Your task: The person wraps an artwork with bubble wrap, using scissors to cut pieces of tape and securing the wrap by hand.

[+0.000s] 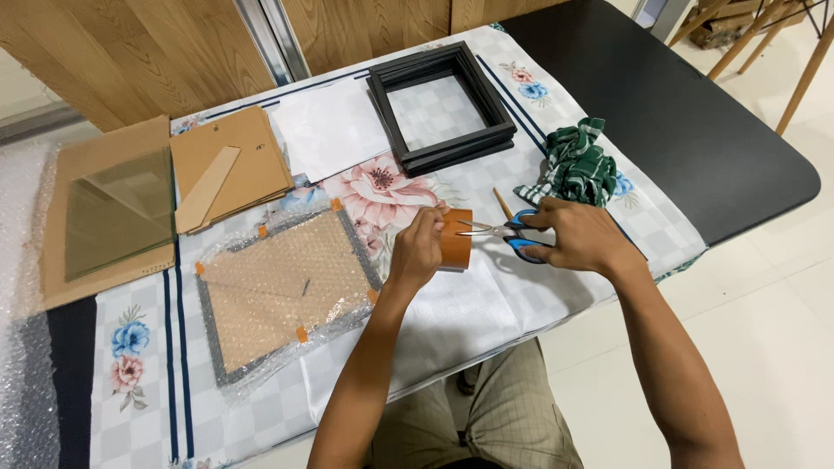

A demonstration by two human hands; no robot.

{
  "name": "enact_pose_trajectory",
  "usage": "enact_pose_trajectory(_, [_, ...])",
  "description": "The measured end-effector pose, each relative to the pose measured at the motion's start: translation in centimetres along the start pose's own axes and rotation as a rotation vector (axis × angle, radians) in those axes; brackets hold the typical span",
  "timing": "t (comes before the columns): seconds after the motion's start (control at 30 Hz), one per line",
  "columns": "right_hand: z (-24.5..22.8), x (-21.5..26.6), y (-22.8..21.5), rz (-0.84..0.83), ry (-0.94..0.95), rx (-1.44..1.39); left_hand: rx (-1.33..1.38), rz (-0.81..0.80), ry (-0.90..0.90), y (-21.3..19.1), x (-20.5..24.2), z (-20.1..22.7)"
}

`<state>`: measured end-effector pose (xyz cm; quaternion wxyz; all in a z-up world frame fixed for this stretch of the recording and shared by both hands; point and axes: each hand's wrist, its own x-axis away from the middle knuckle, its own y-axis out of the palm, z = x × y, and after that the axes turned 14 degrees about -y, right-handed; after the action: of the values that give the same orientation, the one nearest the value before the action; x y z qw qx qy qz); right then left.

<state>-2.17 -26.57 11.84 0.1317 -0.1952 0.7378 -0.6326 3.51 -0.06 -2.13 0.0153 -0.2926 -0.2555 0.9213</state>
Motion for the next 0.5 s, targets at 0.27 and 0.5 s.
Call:
enact_pose_trajectory(0.27, [0.0, -1.3, 1.3, 0.025, -0.027, 0.061, 0.081, -0.141, -0.05, -3.4, -0.6, 3.1])
enact_pose_trajectory(0.5, [-0.3, -2.2, 1.8, 0.052, -0.081, 0.11, 0.098, -0.222, -0.044, -4.2, -0.6, 3.5])
